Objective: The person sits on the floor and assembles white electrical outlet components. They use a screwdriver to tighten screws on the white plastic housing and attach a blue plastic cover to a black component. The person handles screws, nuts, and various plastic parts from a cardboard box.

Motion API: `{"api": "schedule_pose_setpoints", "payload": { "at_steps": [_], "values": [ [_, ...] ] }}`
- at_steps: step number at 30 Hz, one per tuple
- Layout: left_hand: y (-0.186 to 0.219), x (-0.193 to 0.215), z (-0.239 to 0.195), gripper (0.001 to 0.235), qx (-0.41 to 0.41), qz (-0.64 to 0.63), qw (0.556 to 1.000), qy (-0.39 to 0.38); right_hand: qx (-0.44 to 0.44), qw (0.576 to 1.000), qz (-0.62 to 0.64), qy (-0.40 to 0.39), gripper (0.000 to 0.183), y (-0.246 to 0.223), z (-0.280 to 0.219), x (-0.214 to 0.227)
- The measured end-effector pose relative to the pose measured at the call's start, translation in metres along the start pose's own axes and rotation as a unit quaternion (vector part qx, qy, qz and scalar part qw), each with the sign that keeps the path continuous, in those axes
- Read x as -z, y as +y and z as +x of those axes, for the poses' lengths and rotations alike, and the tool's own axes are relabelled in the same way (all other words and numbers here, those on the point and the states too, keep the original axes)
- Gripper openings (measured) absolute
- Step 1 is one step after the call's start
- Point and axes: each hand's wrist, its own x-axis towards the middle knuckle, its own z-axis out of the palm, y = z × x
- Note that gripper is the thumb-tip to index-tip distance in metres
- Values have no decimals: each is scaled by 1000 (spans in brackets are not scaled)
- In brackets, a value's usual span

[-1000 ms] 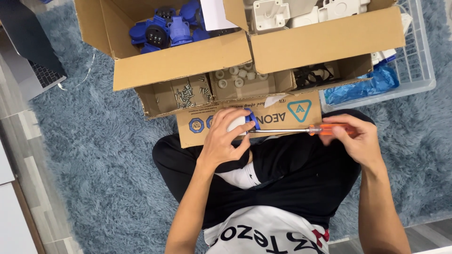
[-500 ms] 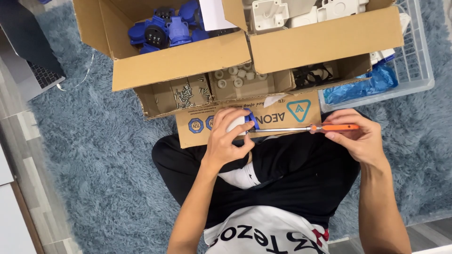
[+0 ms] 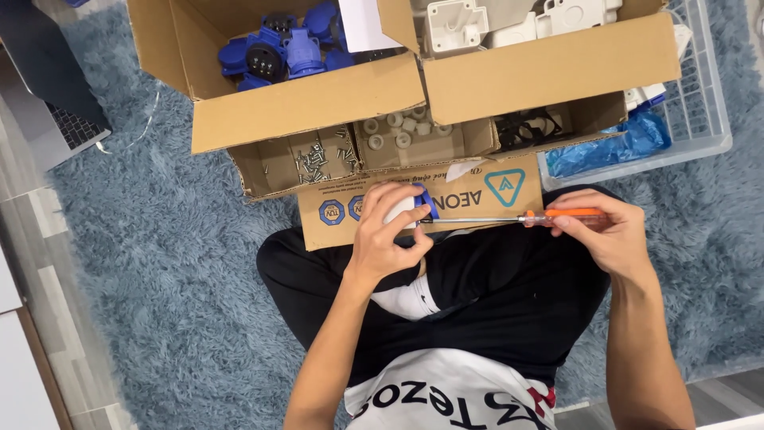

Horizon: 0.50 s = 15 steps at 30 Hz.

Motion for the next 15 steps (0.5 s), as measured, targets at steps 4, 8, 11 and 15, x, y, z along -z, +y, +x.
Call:
{"api": "schedule_pose_setpoints", "payload": {
  "at_steps": [4,8,11,15],
  "values": [
    [1,-2,-1,38,1,3,1000,6,47,999,-4,-6,25,4,-1,4],
    [2,-2,3,32,-3,-1,1000,20,31,998,-59,-19,25,-5,3,3],
    [2,-3,1,31,-3,1,1000,23,-22,995,-97,-11,18,-16,4,-5],
    [0,-4,1,29,-5,-5,1000,28,-11,999,-31,-1,14,-10,3,-2]
  ]
}}
